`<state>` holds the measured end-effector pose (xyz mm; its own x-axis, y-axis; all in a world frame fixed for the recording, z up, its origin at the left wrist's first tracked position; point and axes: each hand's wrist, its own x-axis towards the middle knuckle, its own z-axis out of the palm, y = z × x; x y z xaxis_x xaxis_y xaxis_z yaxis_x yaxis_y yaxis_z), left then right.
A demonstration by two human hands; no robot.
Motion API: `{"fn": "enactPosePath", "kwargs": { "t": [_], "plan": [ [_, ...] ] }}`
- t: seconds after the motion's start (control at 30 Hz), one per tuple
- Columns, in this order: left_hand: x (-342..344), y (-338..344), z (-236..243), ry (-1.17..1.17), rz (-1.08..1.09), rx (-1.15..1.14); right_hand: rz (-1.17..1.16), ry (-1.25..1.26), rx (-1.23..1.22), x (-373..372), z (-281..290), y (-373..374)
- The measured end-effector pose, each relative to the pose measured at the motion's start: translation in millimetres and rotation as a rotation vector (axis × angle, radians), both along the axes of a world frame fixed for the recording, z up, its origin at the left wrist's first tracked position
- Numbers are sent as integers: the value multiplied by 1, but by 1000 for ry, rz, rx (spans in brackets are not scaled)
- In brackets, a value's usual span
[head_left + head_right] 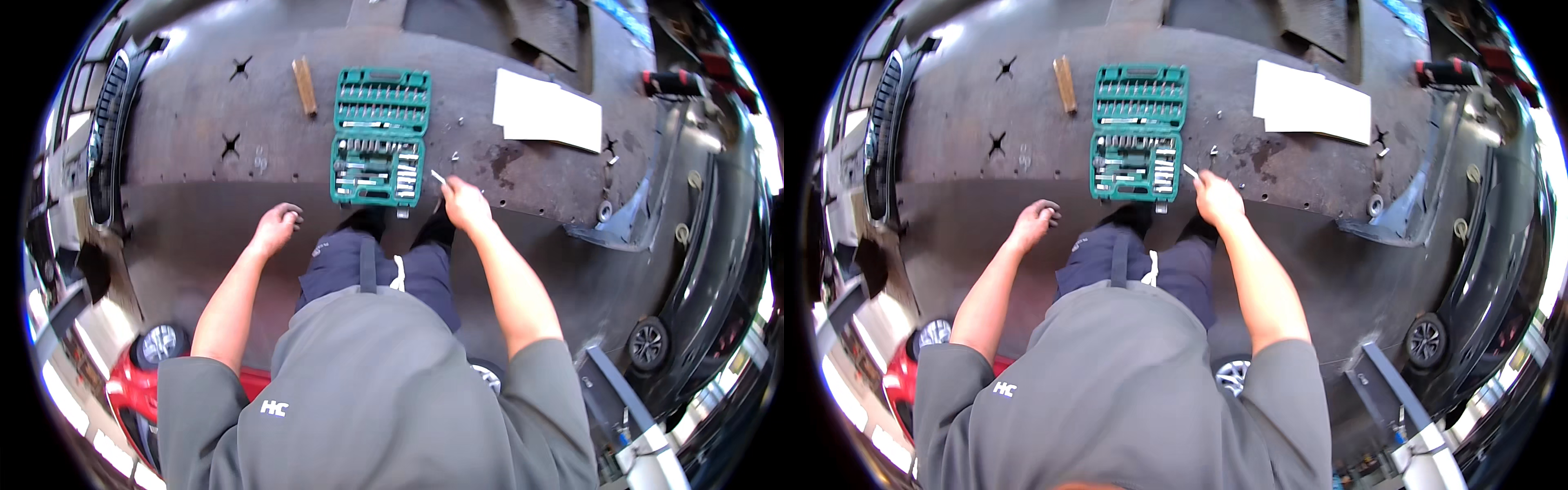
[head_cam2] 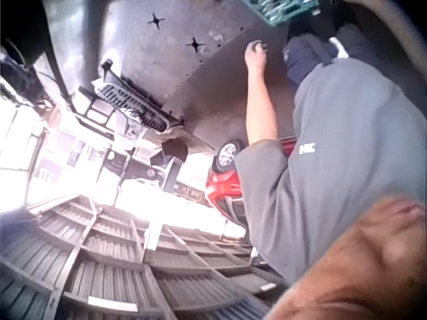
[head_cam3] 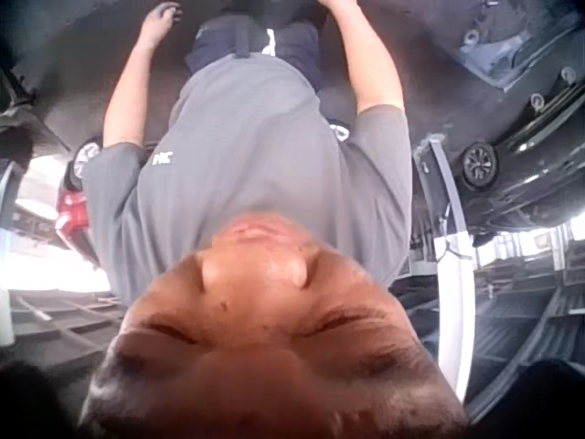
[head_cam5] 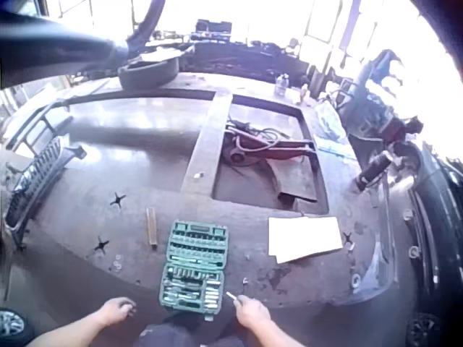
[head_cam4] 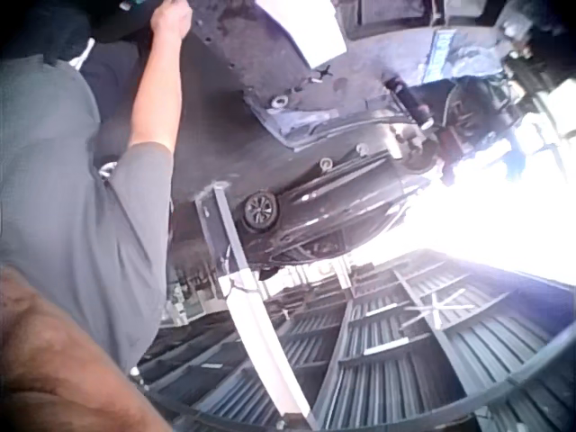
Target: The person unscrews fasteners from a car bumper with a screwdriver, walks to a tool case on a workbench to deposit hardware, and removes additional screws from another bumper section.
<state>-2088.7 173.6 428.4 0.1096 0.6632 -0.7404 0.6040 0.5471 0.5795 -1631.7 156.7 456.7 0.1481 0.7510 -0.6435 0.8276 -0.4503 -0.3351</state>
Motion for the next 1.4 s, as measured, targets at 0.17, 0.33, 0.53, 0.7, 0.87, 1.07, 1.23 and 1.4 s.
{"fn": "enactPosePath", "kwargs": {
  "t": [0.17,0.33,0.53,0.7,0.87,1.07,1.23,1.4],
  "plan": [
    [-23,-141,-5,260,533,-38,207,44,-154,-3,-55,53],
    [0,-280,-24,214,581,-505,399,25,-197,-26,-99,88],
    [65,-263,-68,68,585,-463,442,-52,-276,-43,-106,99],
    [101,-163,-82,-107,545,-206,444,-78,-281,-43,-112,101],
    [112,-117,-62,-160,583,-163,428,-134,-286,-47,-116,100],
    [76,-169,-82,-19,545,-266,364,-128,-304,-49,-116,92],
    [45,-209,-94,40,569,-332,381,170,147,-78,-100,93],
    [38,-189,-70,9,593,-315,526,276,407,-151,-98,128]
  ]
}}
